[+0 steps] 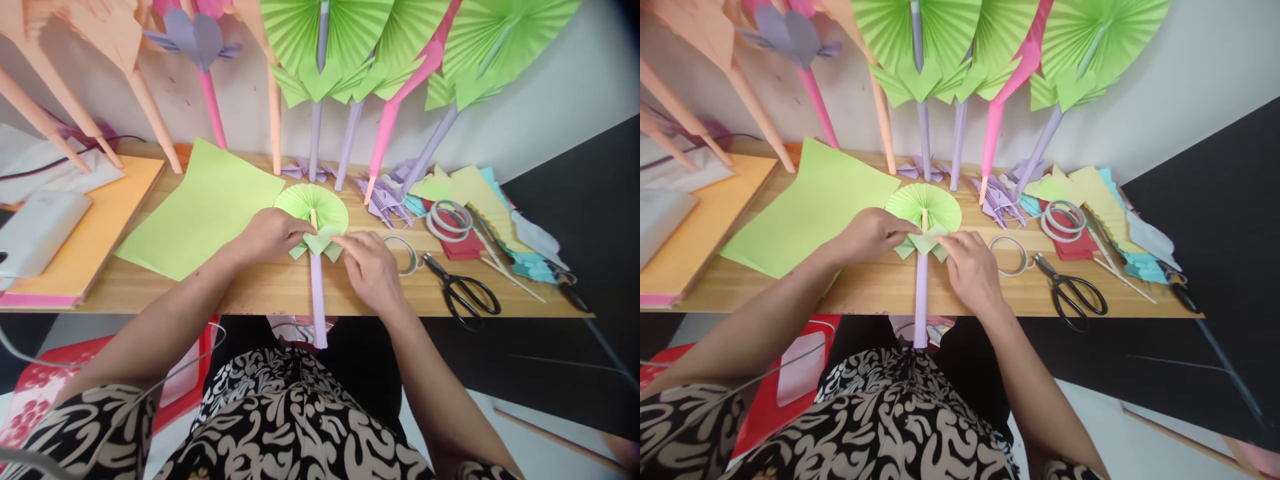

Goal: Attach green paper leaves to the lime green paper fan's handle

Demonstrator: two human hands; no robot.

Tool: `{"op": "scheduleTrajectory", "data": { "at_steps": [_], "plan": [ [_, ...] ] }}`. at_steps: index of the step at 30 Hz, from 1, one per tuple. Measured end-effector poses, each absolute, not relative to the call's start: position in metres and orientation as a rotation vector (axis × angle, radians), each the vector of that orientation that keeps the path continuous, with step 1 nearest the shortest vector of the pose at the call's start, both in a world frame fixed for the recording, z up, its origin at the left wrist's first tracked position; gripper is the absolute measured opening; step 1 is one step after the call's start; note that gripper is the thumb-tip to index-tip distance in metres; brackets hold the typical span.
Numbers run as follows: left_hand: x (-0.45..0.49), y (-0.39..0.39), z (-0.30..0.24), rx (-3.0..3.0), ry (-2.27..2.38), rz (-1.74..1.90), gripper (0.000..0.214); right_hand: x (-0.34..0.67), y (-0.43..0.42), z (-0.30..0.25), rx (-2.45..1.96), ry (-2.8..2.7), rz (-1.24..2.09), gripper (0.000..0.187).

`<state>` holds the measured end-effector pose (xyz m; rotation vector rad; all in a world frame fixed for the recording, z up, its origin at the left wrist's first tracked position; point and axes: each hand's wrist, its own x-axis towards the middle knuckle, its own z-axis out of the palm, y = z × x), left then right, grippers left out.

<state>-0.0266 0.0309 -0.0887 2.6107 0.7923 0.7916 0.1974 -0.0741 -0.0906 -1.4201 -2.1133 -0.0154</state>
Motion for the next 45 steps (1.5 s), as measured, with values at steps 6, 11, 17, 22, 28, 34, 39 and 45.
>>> {"op": "scheduleTrajectory", "data": {
  "at_steps": [6,11,17,22,28,34,39,45],
  "plan": [
    [-0.030,0.031,-0.078,2.670,0.944,0.643,0.040,0.177,-0.090,-0.108,-1.537,-2.180,-0.073,0.045],
    [-0.029,0.002,-0.049,2.901,0.870,0.227,0.038,0.172,-0.090,-0.109,-1.598,-2.204,-0.070,0.042],
    [-0.025,-0.032,-0.065,2.910,1.041,0.055,0.039,0.167,-0.088,-0.108,-1.627,-2.188,-0.012,0.038],
    [-0.020,-0.042,-0.090,2.901,1.164,0.265,0.036,0.169,-0.091,-0.101,-1.575,-2.203,0.042,0.037],
    [-0.023,-0.043,-0.111,3.013,1.093,0.629,0.040,0.179,-0.096,-0.095,-1.524,-2.113,0.025,0.040],
    [-0.024,-0.043,-0.121,3.026,0.949,0.805,0.037,0.181,-0.096,-0.103,-1.527,-2.026,-0.020,0.044],
    [-0.020,-0.046,-0.121,3.001,0.960,0.803,0.036,0.179,-0.098,-0.105,-1.497,-2.080,-0.047,0.043],
    [-0.019,-0.046,-0.117,3.003,0.926,0.738,0.033,0.180,-0.092,-0.110,-1.547,-2.132,-0.001,0.043]
  ]
}}
